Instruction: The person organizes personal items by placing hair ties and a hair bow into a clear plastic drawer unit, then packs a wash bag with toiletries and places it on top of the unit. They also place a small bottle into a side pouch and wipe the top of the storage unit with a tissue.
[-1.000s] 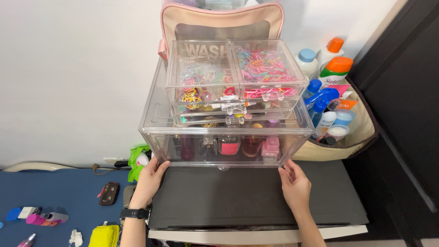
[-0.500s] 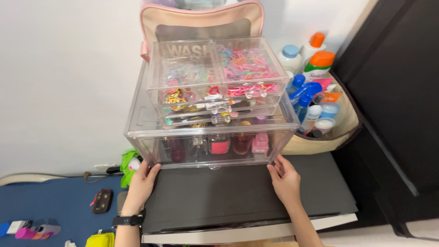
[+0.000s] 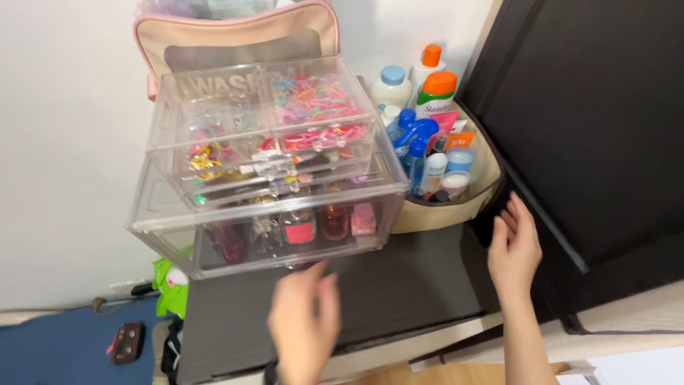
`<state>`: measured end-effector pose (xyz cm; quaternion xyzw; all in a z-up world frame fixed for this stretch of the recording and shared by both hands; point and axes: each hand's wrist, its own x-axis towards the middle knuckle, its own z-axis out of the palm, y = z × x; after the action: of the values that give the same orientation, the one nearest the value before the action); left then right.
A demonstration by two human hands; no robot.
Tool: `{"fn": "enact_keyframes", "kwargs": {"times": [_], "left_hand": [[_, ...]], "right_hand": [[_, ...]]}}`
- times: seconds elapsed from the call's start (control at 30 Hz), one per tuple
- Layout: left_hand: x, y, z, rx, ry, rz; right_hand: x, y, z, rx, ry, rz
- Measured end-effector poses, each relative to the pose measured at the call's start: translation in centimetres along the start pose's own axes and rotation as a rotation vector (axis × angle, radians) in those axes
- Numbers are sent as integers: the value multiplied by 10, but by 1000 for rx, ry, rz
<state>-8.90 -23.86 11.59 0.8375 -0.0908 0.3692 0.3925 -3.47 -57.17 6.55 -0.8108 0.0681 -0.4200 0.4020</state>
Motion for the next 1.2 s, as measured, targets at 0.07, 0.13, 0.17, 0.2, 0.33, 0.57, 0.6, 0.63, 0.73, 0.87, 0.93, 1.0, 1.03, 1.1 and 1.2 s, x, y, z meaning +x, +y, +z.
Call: {"fn": "enact_keyframes", "kwargs": {"times": [0.07,0.13,0.17,0.2,0.33,0.57,0.6,0.63,0.73,0.87,0.93,1.0,1.03,1.1,1.2], "left_hand": [[14,23,29,-65,-101,178],[20,43,56,-54,-294,108],[24,49,70,-15,-338,119],[26,52,83,25,-388,126],[37,53,144,308,-550,113],[32,37,195,496,-488,137],[32,35,197,486,-471,132],[33,33,198,476,-454,127],[36,33,196,463,-508,91],[39,34,189,475,-519,118],[39,35,186,460,-507,123],[39,36,185,477,-512,130],[38,36,184,485,-514,133],[36,38,181,490,-508,144],[32,40,175,437,-459,170]], "right_hand": [[22,0,0,-181,-104,36],[41,0,2,-247,-179,30],[49,0,4,-222,-203,9],[54,2,4,-199,-231,-6],[67,8,1,-261,-290,-136],[79,11,-1,-263,-311,-139],[80,12,-2,-255,-306,-149],[79,12,-3,-248,-308,-151],[79,13,-5,-232,-305,-170],[78,13,-7,-226,-307,-158],[78,14,-7,-228,-309,-150],[77,14,-9,-235,-303,-171],[76,14,-9,-232,-303,-166],[74,15,-12,-229,-304,-156],[71,13,-16,-244,-306,-144]]}}
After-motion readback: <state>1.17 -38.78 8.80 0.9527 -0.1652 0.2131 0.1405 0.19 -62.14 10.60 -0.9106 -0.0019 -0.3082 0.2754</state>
